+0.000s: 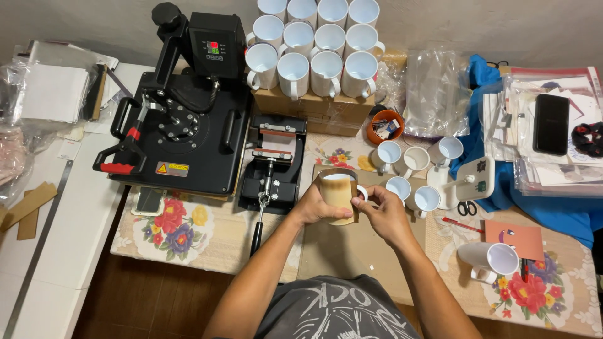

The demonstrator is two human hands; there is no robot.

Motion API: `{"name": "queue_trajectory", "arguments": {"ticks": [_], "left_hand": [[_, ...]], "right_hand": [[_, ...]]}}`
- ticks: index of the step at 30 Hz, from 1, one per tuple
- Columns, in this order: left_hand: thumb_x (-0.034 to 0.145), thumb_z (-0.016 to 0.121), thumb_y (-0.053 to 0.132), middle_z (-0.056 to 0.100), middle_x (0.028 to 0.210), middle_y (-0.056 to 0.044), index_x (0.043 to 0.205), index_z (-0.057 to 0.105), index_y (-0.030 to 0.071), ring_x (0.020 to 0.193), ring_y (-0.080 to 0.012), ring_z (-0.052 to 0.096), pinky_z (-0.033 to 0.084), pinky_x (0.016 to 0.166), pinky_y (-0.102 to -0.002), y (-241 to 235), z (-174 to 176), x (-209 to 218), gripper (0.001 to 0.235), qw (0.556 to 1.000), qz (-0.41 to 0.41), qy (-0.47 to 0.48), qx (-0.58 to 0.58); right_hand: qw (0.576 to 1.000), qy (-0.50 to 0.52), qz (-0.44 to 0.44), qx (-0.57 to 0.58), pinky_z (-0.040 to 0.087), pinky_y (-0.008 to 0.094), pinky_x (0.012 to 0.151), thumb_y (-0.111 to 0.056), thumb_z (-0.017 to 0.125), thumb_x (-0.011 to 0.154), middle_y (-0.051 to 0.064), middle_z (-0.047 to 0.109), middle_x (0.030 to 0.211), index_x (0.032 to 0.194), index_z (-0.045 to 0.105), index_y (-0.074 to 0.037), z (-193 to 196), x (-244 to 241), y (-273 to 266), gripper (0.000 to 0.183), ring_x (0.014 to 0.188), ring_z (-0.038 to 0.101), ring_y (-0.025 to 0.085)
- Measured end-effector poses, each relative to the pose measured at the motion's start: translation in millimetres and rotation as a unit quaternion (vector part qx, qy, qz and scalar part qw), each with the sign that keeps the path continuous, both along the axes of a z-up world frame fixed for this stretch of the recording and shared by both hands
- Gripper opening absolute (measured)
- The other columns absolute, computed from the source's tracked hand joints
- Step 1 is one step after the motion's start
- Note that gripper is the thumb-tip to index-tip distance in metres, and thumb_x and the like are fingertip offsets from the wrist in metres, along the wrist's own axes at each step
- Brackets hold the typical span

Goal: The person wraps a brown transfer sheet around a white mug and places it into a mug press machine. They then move to a nearby table to organize packing materials, including plastic bags, tape, and a tote bag, before returning to the press area.

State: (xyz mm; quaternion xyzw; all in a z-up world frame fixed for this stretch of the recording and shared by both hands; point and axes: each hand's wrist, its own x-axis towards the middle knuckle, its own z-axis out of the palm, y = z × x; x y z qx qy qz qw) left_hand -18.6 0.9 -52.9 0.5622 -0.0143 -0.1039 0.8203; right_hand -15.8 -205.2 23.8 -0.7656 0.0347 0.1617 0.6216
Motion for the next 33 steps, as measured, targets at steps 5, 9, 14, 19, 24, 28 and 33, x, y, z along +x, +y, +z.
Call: {"name": "queue_trajectory", "arguments": {"ticks": [5,9,14,19,24,28,33], "left_hand": [[0.041,0.121,0.012,0.076,0.134,-0.012,0.155,0.053,0.008,0.127,-0.0210,0.069,0.057,0.118,-0.048,11,5,2,0.133,0.996,0.009,-0.067,0.053],[0.043,0.116,-0.005,0.076,0.117,-0.013,0.160,0.043,0.009,0.098,-0.0232,0.078,0.062,0.111,-0.046,14,7,5,0.139,0.996,0.007,-0.085,0.010],[0.051,0.116,0.035,0.059,0.162,-0.026,0.161,0.039,0.002,0.156,-0.0416,0.055,0.042,0.136,-0.058,10,41,-1,0.138,0.972,-0.001,0.023,0.234],[0.063,0.110,0.038,0.061,0.157,-0.033,0.167,0.038,-0.006,0.149,-0.0497,0.060,0.050,0.129,-0.060,24,25,-17,0.134,0.947,-0.016,-0.009,0.320],[0.074,0.107,0.032,0.077,0.136,-0.033,0.166,0.045,-0.007,0.130,-0.0525,0.074,0.064,0.110,-0.060,97,24,2,0.117,0.935,0.088,-0.037,0.342],[0.083,0.094,0.045,0.085,0.115,-0.008,0.168,0.046,0.007,0.099,-0.0236,0.082,0.066,0.095,-0.040,203,5,73,0.105,0.856,0.256,-0.035,0.448],[0.097,0.084,0.050,0.080,0.108,-0.008,0.182,0.023,0.012,0.112,-0.0415,0.074,0.056,0.098,-0.058,295,21,164,0.111,0.763,0.231,-0.009,0.604]], "right_hand": [[0.999,-0.048,0.012,0.005,0.068,0.045,0.098,-0.009,0.101,0.085,0.031,0.078,0.142,0.094,0.073,0.007,-4,0,-2,0.033,0.127,0.077,0.037],[0.998,-0.061,-0.002,-0.015,0.067,0.044,0.098,-0.009,0.106,0.078,0.029,0.078,0.142,0.092,0.071,0.007,-7,-3,3,0.041,0.126,0.077,0.039],[0.996,-0.048,-0.040,-0.063,0.068,0.030,0.083,-0.015,0.109,0.077,0.014,0.085,0.127,0.090,0.076,-0.003,-24,11,3,0.038,0.098,0.078,0.018],[0.982,-0.131,-0.058,-0.127,0.069,0.032,0.084,-0.018,0.111,0.072,0.016,0.086,0.129,0.084,0.075,-0.001,-55,22,-4,0.041,0.113,0.083,0.037],[0.962,-0.180,-0.047,-0.200,0.070,0.041,0.094,-0.029,0.112,0.070,0.009,0.088,0.122,0.082,0.077,-0.008,-77,26,-9,0.043,0.116,0.081,0.036],[0.969,-0.097,-0.024,-0.226,0.063,0.034,0.092,-0.029,0.105,0.076,-0.001,0.088,0.131,0.079,0.075,-0.008,-74,29,-2,0.037,0.097,0.080,0.017],[0.974,-0.040,-0.021,-0.222,0.067,0.032,0.091,-0.024,0.105,0.076,0.001,0.087,0.139,0.080,0.076,-0.007,-72,24,15,0.034,0.101,0.087,0.020]]}}
